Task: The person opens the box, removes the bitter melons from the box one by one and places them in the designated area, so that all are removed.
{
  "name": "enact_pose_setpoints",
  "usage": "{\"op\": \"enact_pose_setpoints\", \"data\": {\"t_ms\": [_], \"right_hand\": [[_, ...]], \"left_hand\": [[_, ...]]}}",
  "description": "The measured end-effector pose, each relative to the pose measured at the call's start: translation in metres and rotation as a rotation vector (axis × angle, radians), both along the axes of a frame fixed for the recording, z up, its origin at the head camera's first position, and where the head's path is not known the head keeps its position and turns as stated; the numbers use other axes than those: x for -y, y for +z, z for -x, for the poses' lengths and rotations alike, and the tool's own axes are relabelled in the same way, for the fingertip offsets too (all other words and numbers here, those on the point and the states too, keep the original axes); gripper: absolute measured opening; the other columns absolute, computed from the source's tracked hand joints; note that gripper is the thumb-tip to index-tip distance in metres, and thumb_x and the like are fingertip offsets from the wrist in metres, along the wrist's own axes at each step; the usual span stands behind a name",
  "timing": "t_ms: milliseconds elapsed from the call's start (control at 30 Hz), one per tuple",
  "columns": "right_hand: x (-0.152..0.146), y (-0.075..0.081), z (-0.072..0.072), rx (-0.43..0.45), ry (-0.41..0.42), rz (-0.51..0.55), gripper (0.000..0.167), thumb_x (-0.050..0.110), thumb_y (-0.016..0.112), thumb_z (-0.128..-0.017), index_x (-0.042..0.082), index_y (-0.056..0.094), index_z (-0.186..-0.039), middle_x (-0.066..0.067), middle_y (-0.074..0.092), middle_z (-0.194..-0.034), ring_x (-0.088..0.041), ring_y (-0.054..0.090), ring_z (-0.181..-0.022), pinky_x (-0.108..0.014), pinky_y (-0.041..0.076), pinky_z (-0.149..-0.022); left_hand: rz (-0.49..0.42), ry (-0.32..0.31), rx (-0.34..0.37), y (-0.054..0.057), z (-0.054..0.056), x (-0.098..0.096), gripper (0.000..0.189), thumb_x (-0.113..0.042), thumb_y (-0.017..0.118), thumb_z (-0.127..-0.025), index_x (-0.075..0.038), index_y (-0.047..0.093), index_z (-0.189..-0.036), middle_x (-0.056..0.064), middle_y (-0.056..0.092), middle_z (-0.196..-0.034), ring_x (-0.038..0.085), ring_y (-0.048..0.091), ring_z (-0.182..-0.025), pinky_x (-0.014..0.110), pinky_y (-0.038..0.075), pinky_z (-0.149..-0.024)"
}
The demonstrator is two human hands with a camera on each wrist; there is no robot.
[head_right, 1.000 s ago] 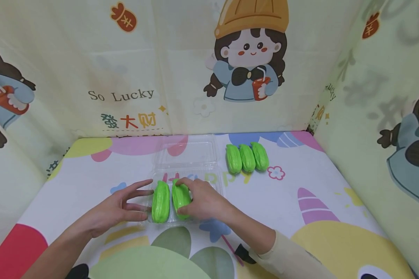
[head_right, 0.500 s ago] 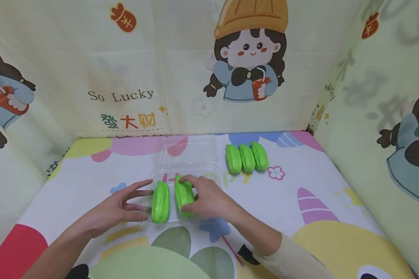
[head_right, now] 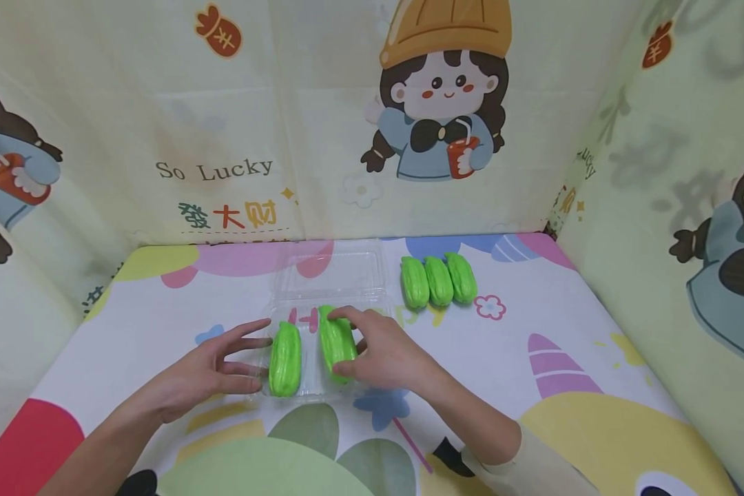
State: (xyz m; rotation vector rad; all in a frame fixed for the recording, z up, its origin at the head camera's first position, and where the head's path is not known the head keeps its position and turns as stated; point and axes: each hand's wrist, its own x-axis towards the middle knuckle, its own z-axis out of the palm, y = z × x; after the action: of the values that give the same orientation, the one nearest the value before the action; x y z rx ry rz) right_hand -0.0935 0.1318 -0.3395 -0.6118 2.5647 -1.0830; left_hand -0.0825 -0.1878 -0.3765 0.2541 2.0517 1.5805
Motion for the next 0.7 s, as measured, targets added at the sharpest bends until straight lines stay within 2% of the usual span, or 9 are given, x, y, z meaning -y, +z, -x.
{"op": "enact_pose_setpoints", "data": {"t_ms": [267, 500, 700], "right_hand": [[-0.014, 0.003, -0.003, 0.017, -0.019, 0.039, 0.069, 0.025, 0.087, -0.085, 0.032, 0.055, -0.145, -0.009, 0.063, -0.134, -0.019, 0.072, -0.101, -0.029, 0.060, -0.075], [-0.025, 0.009, -0.006, 0.017, -0.033, 0.047, 0.069, 0.023, 0.085, -0.087, 0.031, 0.053, -0.147, 0.002, 0.060, -0.142, -0.021, 0.069, -0.109, -0.029, 0.061, -0.083], [-0.034, 0.012, -0.009, 0.020, -0.066, 0.034, 0.069, 0.024, 0.086, -0.087, 0.033, 0.053, -0.146, 0.001, 0.061, -0.140, -0.023, 0.068, -0.112, -0.030, 0.061, -0.084]], "left_hand": [[0.002, -0.003, 0.001, 0.000, 0.000, 0.000, 0.094, -0.011, 0.080, -0.090, -0.022, 0.026, -0.166, 0.023, 0.036, -0.164, 0.031, 0.066, -0.119, 0.038, 0.057, -0.092], [0.006, -0.004, -0.002, 0.001, 0.000, 0.000, 0.094, -0.011, 0.080, -0.091, -0.023, 0.025, -0.166, 0.023, 0.035, -0.164, 0.030, 0.067, -0.117, 0.038, 0.056, -0.092], [0.011, -0.004, -0.002, 0.001, 0.000, 0.000, 0.094, -0.011, 0.080, -0.091, -0.023, 0.025, -0.166, 0.023, 0.035, -0.164, 0.030, 0.067, -0.117, 0.038, 0.056, -0.092]]}}
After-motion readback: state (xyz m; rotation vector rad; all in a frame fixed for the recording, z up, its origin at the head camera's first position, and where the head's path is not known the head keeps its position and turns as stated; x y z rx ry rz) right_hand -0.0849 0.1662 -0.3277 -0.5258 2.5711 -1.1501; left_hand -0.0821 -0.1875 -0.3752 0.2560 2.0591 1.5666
